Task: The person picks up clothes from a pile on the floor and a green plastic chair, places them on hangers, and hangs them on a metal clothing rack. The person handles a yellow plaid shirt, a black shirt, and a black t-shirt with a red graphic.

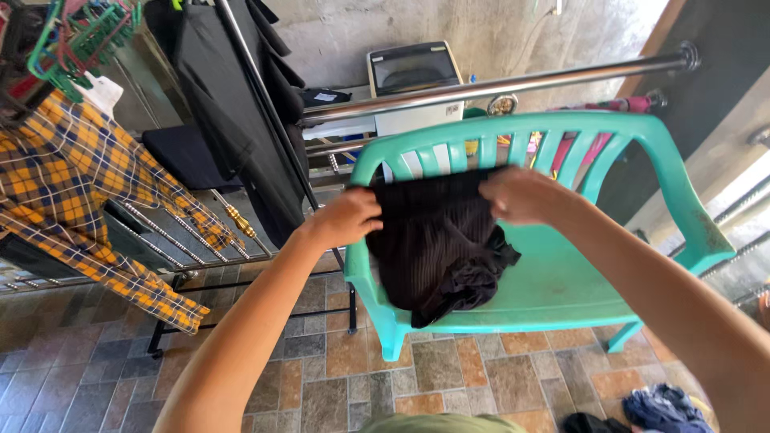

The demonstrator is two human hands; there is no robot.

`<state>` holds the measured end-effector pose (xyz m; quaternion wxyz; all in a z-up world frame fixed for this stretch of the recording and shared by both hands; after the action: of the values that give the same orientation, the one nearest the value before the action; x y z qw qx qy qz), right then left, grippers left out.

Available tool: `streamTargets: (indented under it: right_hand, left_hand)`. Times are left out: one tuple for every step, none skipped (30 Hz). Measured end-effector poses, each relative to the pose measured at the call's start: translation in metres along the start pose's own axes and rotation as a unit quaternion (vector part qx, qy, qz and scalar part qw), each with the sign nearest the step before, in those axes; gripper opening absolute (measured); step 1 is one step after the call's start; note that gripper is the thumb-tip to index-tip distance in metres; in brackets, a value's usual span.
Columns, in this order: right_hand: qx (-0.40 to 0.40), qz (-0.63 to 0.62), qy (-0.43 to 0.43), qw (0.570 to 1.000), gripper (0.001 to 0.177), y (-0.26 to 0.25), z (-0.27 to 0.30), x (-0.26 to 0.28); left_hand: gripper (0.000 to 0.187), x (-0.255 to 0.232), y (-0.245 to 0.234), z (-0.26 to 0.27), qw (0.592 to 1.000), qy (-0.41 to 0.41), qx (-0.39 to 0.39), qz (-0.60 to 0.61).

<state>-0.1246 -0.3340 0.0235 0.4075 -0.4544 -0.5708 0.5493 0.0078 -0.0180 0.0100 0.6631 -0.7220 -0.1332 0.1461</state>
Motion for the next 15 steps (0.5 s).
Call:
streamTargets:
  right_hand:
    - [-0.095, 0.013, -0.054, 0.994, 0.020, -0.005, -0.004, -0.004]
    - [-0.188, 0.022, -0.108, 0.976, 0.020, -0.008, -0.007, -0.006]
    - [-0.279, 0.031, -0.159, 0.947, 0.019, -0.010, -0.009, -0.007]
    - [-0.217, 0.085, -0.183, 0.955, 0.017, -0.005, -0.013, -0.006]
    - [-0.155, 0.139, -0.206, 0.956, 0.015, 0.001, -0.016, -0.004]
    - [-0.096, 0.197, -0.229, 0.949, 0.013, 0.004, -0.018, -0.003]
    - [-0.100, 0.180, -0.159, 0.966, 0.012, 0.002, -0.018, -0.004]
    - [-0.111, 0.164, -0.091, 0.976, 0.010, -0.006, -0.025, -0.006]
    - [-0.121, 0.145, -0.023, 0.982, 0.009, -0.014, -0.031, -0.006]
    - [-0.106, 0.119, 0.021, 0.987, 0.006, -0.019, -0.040, 0.000]
    - [-0.090, 0.091, 0.064, 0.990, 0.006, -0.023, -0.048, 0.009]
    - [-0.082, 0.187, -0.016, 0.979, 0.017, -0.018, -0.058, 0.035]
    - [-0.076, 0.281, -0.095, 0.952, 0.029, -0.010, -0.066, 0.065]
    - [-0.067, 0.219, -0.157, 0.961, 0.021, -0.003, -0.066, 0.090]
    - [-0.055, 0.157, -0.219, 0.961, 0.014, 0.002, -0.067, 0.114]
  left_hand:
    - [0.026, -0.001, -0.012, 0.001, 0.997, 0.018, -0.077, -0.003]
    - [0.021, -0.002, -0.022, 0.005, 0.988, 0.035, -0.152, -0.006]
    - [0.020, -0.005, -0.028, 0.009, 0.981, 0.074, -0.177, -0.034]
    - [0.020, -0.011, -0.030, 0.018, 0.972, 0.111, -0.199, -0.061]
    - [0.019, -0.018, -0.031, 0.028, 0.960, 0.148, -0.219, -0.087]
    - [0.018, -0.020, -0.032, 0.038, 0.958, 0.148, -0.220, -0.109]
    - [0.016, -0.024, -0.031, 0.051, 0.956, 0.148, -0.220, -0.130]
    - [0.015, -0.021, -0.035, 0.062, 0.951, 0.145, -0.222, -0.158]
    - [0.017, -0.012, -0.040, 0.072, 0.954, 0.048, -0.251, -0.155]
    - [0.020, -0.002, -0.043, 0.085, 0.946, -0.050, -0.280, -0.154]
    - [0.024, 0.010, -0.045, 0.097, 0.928, -0.147, -0.309, -0.150]
    - [0.034, 0.024, -0.038, 0.103, 0.944, -0.227, -0.214, -0.105]
    - [0.046, 0.038, -0.027, 0.106, 0.944, -0.303, -0.119, -0.054]
    - [0.057, 0.048, -0.009, 0.115, 0.927, -0.374, -0.019, 0.006]
    - [0.058, 0.060, 0.004, 0.127, 0.911, -0.404, -0.042, 0.071]
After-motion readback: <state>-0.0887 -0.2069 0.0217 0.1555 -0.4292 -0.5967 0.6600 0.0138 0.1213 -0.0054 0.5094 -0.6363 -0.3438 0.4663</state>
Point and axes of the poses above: each hand's wrist, its own z-axis away from the middle knuckle, its own y-axis out of the palm, x = y × z, the point moved 2 cm from there along -z, towards the middle knuckle, and after that the axes turned 1 degree about -z, right-handed, at the moved point
